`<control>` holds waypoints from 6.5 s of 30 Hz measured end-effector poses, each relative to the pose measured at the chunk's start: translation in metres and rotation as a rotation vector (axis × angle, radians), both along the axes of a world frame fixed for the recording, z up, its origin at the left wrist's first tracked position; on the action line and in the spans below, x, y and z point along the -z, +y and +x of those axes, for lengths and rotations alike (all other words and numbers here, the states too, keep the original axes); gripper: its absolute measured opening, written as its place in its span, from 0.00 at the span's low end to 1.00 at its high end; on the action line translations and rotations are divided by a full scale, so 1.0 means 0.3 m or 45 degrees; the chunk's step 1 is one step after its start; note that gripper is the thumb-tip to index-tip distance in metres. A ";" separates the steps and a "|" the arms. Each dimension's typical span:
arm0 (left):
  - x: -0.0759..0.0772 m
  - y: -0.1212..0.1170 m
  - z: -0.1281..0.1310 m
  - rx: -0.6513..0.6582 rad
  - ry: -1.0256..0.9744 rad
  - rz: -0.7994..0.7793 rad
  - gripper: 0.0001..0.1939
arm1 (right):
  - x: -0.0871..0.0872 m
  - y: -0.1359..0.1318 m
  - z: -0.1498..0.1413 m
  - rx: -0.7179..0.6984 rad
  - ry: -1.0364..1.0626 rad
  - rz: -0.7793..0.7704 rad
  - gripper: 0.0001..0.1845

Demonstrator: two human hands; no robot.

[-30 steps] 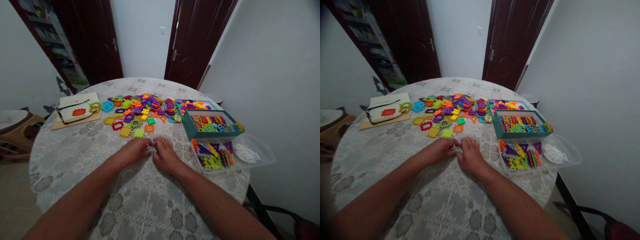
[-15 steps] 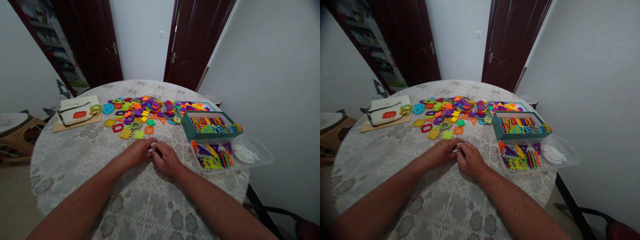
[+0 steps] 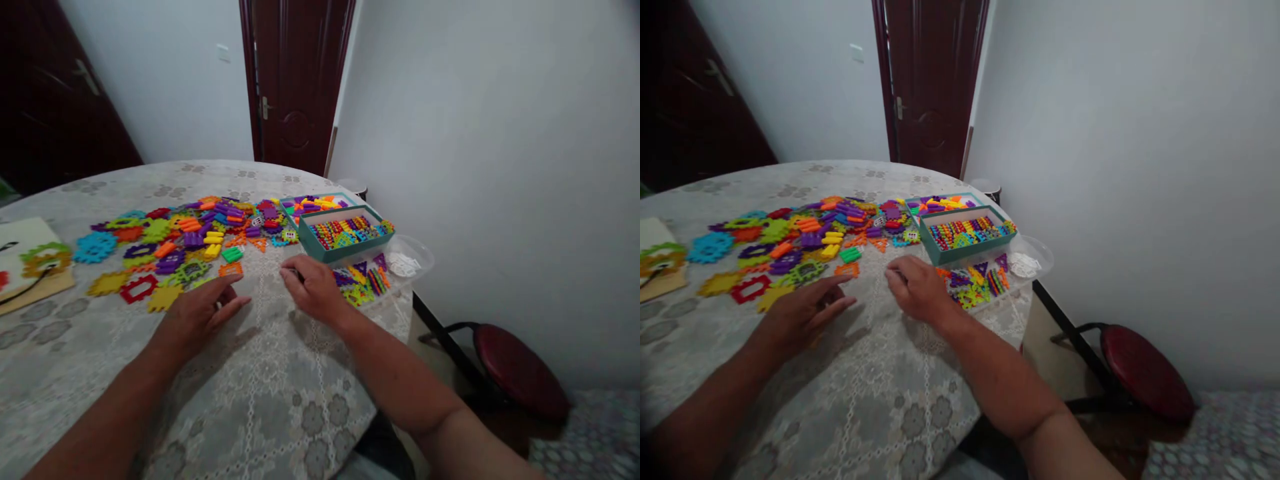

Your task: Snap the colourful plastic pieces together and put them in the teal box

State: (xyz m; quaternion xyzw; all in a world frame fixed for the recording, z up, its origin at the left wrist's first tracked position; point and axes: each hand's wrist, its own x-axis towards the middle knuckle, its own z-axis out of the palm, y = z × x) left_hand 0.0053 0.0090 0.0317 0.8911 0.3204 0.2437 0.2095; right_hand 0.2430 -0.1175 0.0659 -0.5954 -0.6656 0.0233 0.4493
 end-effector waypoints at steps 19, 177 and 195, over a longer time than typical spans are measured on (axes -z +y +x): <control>-0.022 0.161 -0.183 -0.889 -0.527 0.376 0.21 | -0.023 -0.238 0.680 1.134 -0.384 0.352 0.14; -0.002 0.047 -0.101 0.063 0.210 -0.227 0.19 | 0.244 0.098 -0.186 -0.320 0.695 -0.424 0.21; 0.039 0.034 -0.052 0.121 0.098 -0.360 0.08 | 0.228 0.103 -0.142 -0.327 0.087 -0.064 0.23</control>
